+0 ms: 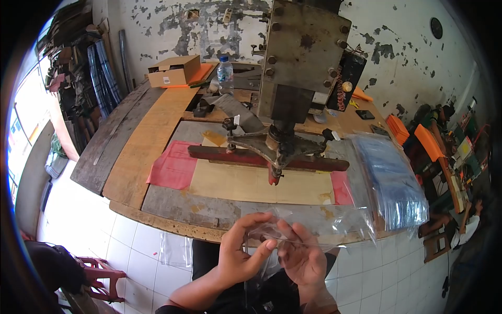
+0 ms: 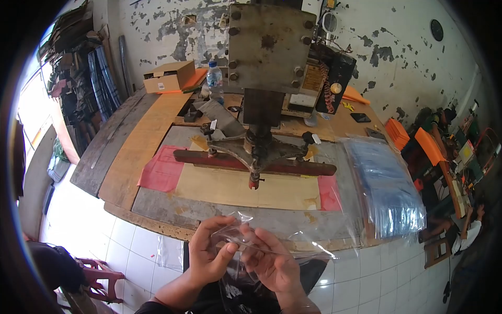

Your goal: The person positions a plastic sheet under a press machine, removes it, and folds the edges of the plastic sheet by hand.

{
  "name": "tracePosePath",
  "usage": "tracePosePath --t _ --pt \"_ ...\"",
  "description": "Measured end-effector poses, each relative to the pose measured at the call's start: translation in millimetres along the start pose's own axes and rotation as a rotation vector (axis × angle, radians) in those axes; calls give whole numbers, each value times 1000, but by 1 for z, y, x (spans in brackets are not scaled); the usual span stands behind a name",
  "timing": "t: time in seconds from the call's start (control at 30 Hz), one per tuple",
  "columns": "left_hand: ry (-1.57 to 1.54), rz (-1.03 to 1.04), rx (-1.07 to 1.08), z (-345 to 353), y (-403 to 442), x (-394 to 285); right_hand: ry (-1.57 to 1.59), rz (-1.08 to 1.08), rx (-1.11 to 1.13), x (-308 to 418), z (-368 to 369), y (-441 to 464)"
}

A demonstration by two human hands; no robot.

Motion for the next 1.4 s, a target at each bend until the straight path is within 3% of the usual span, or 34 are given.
tracePosePath --t 0.37,0.57,0.63,0.77,0.87,0.97,1.07,1.23,1.4 --pt "58 20 64 -1 -5 17 -28 41 -41 3 9 -3" --pt "142 29 68 -1 -5 17 332 50 73 5 7 0" --pt "219 132 85 0 -1 13 198 41 68 2 0 0" --pt "239 149 77 -4 4 15 110 55 43 7 0 2" --pt "265 208 136 -6 8 12 50 83 132 13 0 3" --pt "253 238 116 -5 6 12 302 68 142 10 4 0" --pt "345 274 106 -1 8 2 490 43 1 6 4 -5" --pt "331 225 91 -8 10 3 76 218 35 20 -1 -1" --pt "319 203 98 -7 9 2 94 265 89 24 0 3"
Point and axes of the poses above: each hand's wrist, its own y-axis towards the middle knuckle, its own z-axis out of the palm, x = y × z, the point moved 1 cm from there along y, towards the middle knuckle, and after that the axes turned 11 degrees about -y, right-handed, at the moved point
